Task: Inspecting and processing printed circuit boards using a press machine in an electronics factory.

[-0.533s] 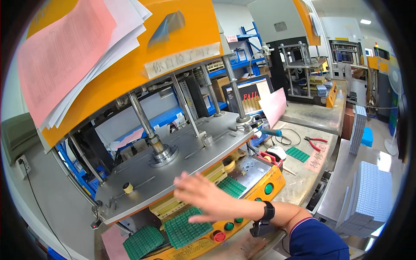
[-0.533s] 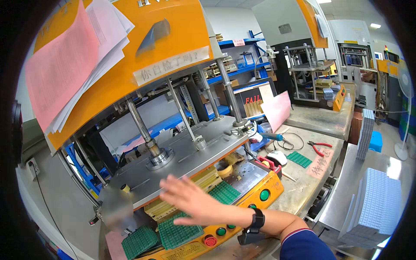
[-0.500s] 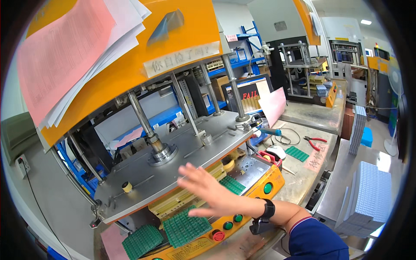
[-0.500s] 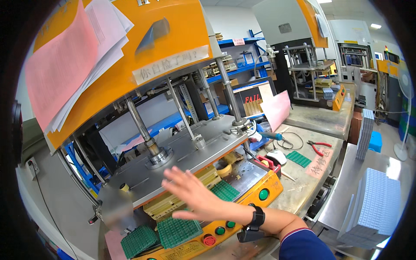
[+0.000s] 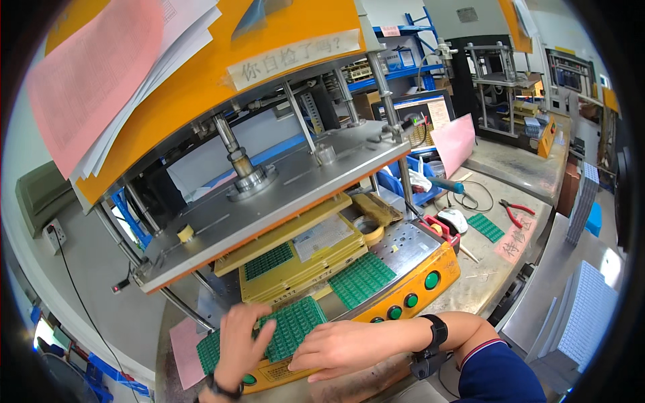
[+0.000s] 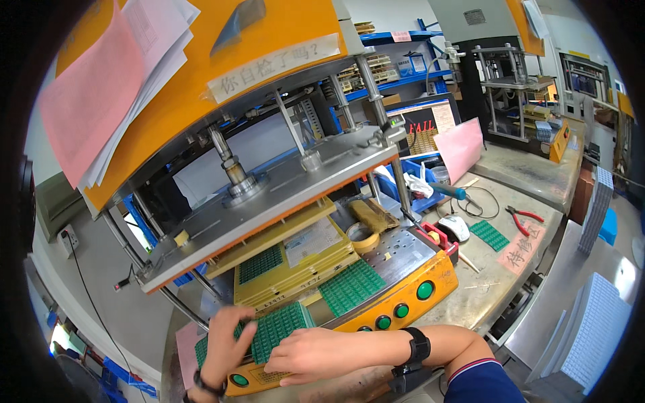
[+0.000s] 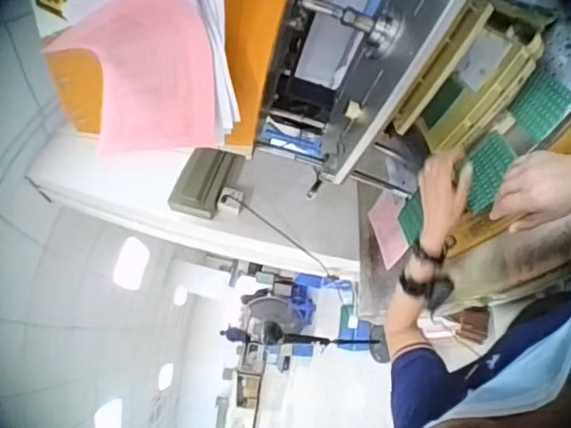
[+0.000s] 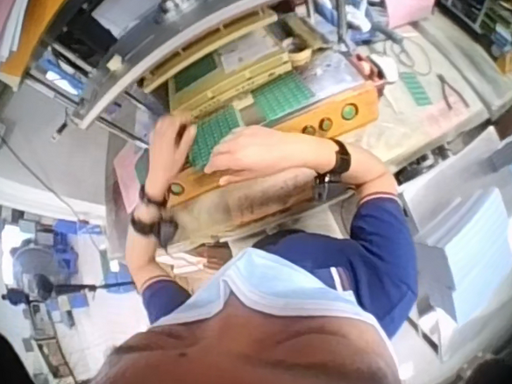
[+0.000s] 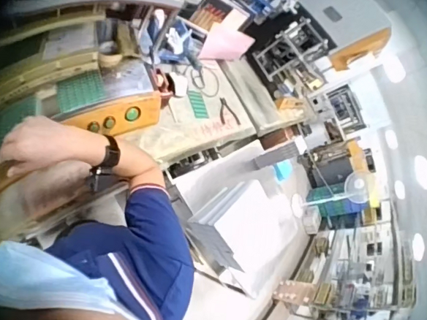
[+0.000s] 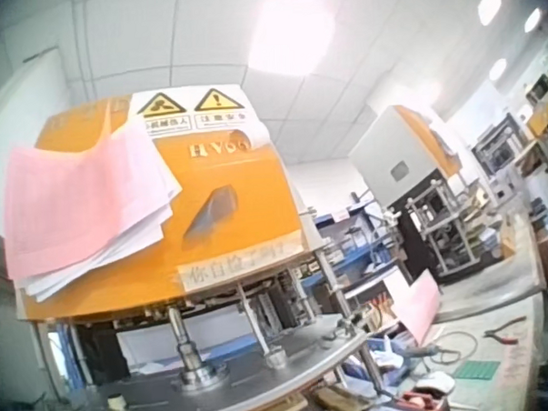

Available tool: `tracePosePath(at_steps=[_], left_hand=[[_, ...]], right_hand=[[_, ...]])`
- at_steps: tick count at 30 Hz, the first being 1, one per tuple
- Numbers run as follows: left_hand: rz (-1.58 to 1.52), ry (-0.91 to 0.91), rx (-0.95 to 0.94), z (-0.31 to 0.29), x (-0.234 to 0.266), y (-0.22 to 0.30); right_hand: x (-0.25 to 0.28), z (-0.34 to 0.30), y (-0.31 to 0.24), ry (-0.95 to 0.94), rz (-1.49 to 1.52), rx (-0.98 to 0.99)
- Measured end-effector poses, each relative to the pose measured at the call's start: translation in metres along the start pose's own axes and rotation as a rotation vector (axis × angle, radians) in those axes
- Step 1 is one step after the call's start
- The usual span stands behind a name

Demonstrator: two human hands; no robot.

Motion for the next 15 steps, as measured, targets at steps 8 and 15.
tracePosePath(at_steps=[8, 15], left_hand=[[0.230, -0.165, 0.166, 0.128, -0.048, -0.098], [-0.135, -0.178, 0.106, 0.132, -0.041, -0.138]], right_hand=[[0.006, -0.013, -0.013, 0.090, -0.116, 0.042], [0.042, -0.026, -0.016, 0.225, -0.202, 0.015]])
Point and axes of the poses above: each hand's wrist, its own z-axis towards the middle knuckle, its own x-axis out of the back of the hand, y = z × x, the point moved 3 cm from there along z, towards the middle knuckle, and after that the axes turned 7 degrees about -y, right-handed, at the moved point
